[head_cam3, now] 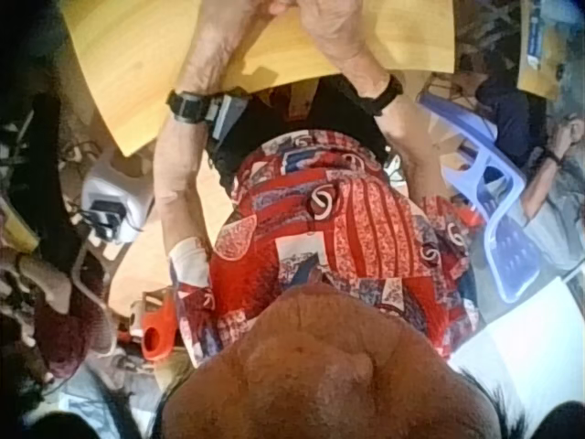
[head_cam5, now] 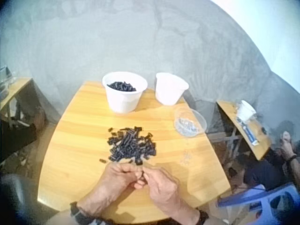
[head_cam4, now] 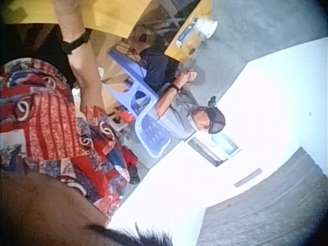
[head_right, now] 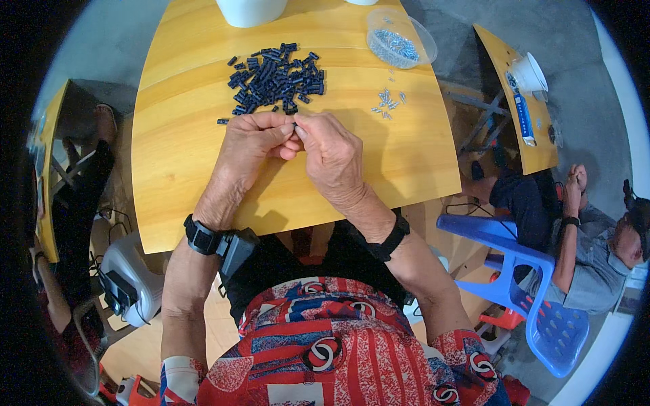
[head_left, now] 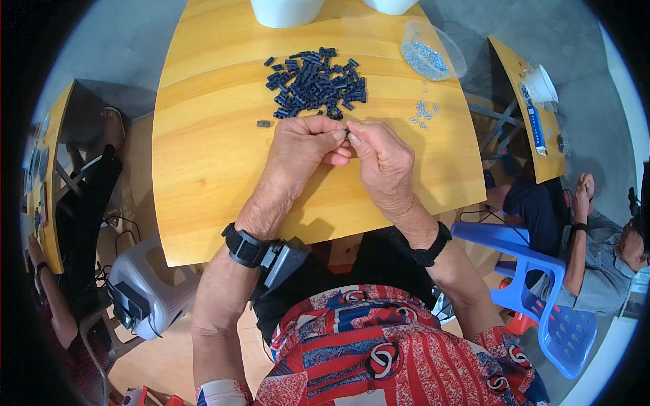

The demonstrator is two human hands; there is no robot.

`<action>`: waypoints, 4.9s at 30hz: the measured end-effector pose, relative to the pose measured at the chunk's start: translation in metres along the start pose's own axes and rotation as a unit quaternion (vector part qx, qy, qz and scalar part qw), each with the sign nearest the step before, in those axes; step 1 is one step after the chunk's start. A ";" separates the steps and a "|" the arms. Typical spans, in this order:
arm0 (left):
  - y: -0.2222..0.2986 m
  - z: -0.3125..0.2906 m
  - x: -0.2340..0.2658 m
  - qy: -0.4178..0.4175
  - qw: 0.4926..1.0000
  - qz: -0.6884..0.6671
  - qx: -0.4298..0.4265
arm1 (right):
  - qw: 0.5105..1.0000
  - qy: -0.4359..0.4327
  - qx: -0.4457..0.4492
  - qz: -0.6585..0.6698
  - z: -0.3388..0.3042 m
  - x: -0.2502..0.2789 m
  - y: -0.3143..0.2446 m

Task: The person pours black plastic connectors from a bowl onto the table and then manually inserts small metal pins into them, repeating the process several times.

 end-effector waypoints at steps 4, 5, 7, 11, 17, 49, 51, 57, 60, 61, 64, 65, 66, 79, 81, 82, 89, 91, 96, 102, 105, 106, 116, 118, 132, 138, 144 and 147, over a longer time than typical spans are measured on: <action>0.000 0.000 -0.002 -0.018 1.000 -0.002 0.009 | 0.999 -0.021 -0.032 0.028 -0.003 0.004 0.010; 0.001 0.000 -0.002 -0.029 0.999 -0.014 0.020 | 0.998 -0.029 -0.037 0.035 -0.003 0.005 0.011; 0.002 -0.002 -0.004 -0.040 0.998 -0.026 0.033 | 0.998 -0.035 -0.044 0.042 -0.005 0.009 0.012; 0.004 -0.003 -0.007 -0.044 0.998 -0.001 0.052 | 0.995 -0.063 -0.046 0.056 -0.005 0.014 0.013; 0.005 -0.004 -0.007 -0.053 0.996 0.039 0.056 | 0.996 -0.087 -0.001 0.026 -0.002 0.020 0.010; 0.001 -0.004 -0.006 -0.063 0.996 0.053 0.037 | 0.989 -0.088 0.075 -0.088 0.010 0.027 0.008; 0.000 -0.003 -0.004 -0.060 0.993 0.094 0.033 | 0.973 -0.126 0.119 -0.151 0.012 0.031 0.007; 0.000 -0.005 -0.014 -0.067 0.984 0.167 0.019 | 0.928 -0.189 0.228 -0.225 0.010 0.034 0.007; 0.002 -0.008 -0.010 -0.063 0.977 0.198 0.039 | 0.915 -0.190 0.271 -0.231 0.007 0.028 0.002; 0.002 -0.009 -0.011 -0.071 0.977 0.198 0.039 | 0.914 -0.188 0.268 -0.238 0.008 0.030 0.004; 0.003 -0.012 -0.016 -0.072 0.973 0.213 0.058 | 0.918 -0.197 0.263 -0.222 0.010 0.033 0.005; 0.003 -0.012 -0.017 -0.076 0.971 0.219 0.056 | 0.913 -0.197 0.275 -0.230 0.009 0.033 0.006; 0.003 -0.012 -0.019 -0.080 0.970 0.225 0.054 | 0.907 -0.197 0.287 -0.238 0.008 0.034 0.006; -0.002 -0.010 -0.014 -0.126 0.969 0.189 0.094 | 0.895 -0.196 0.321 -0.240 -0.001 0.030 -0.002; -0.001 -0.009 -0.013 -0.132 0.967 0.195 0.095 | 0.899 -0.192 0.317 -0.235 -0.001 0.032 -0.006; -0.001 -0.008 -0.012 -0.126 0.965 0.209 0.093 | 0.900 -0.193 0.312 -0.237 -0.002 0.031 -0.005; 0.003 -0.006 -0.011 -0.140 0.959 0.231 0.085 | 0.879 -0.178 0.354 -0.265 -0.008 0.028 -0.008; 0.003 -0.005 -0.012 -0.139 0.958 0.234 0.092 | 0.875 -0.178 0.361 -0.270 -0.009 0.026 -0.007; 0.004 -0.008 -0.011 -0.114 0.958 0.243 0.098 | 0.925 -0.172 0.262 -0.215 -0.015 0.027 0.001; 0.003 -0.011 -0.017 -0.106 0.972 0.201 0.066 | 0.957 -0.092 0.183 -0.208 -0.021 0.034 0.008; 0.002 -0.009 -0.019 -0.109 0.969 0.207 0.076 | 0.975 -0.086 0.109 -0.173 -0.021 0.039 0.006; 0.002 -0.009 -0.019 -0.109 0.967 0.216 0.080 | 0.975 -0.085 0.108 -0.176 -0.020 0.040 0.003; 0.010 -0.011 -0.012 -0.060 0.981 0.186 -0.013 | 0.987 0.033 -0.154 0.034 -0.030 0.112 0.047; 0.021 -0.010 -0.010 -0.034 0.983 0.150 -0.098 | 0.971 0.071 -0.222 0.061 -0.029 0.153 0.080; 0.061 -0.003 0.042 0.203 0.913 0.063 -0.349 | 0.891 -0.106 -0.259 -0.358 -0.060 0.190 0.291; 0.065 -0.010 0.042 0.232 0.890 0.129 -0.371 | 0.932 -0.001 -0.345 -0.114 -0.041 0.196 0.222; 0.048 -0.006 0.019 0.139 0.880 0.283 -0.355 | 0.966 -0.078 -0.244 0.028 -0.025 0.149 0.134; 0.035 -0.003 0.011 0.067 0.841 0.426 -0.327 | 0.984 -0.109 -0.134 -0.044 -0.014 0.112 0.103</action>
Point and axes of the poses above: each hand's wrist, its own z-axis towards the middle knuckle, its own x-axis out of the back of the hand, y = z × x, the point moved 3 cm from there along z, towards the middle knuckle, and after that the axes turned 15 degrees about -z, right-handed, at the moved point
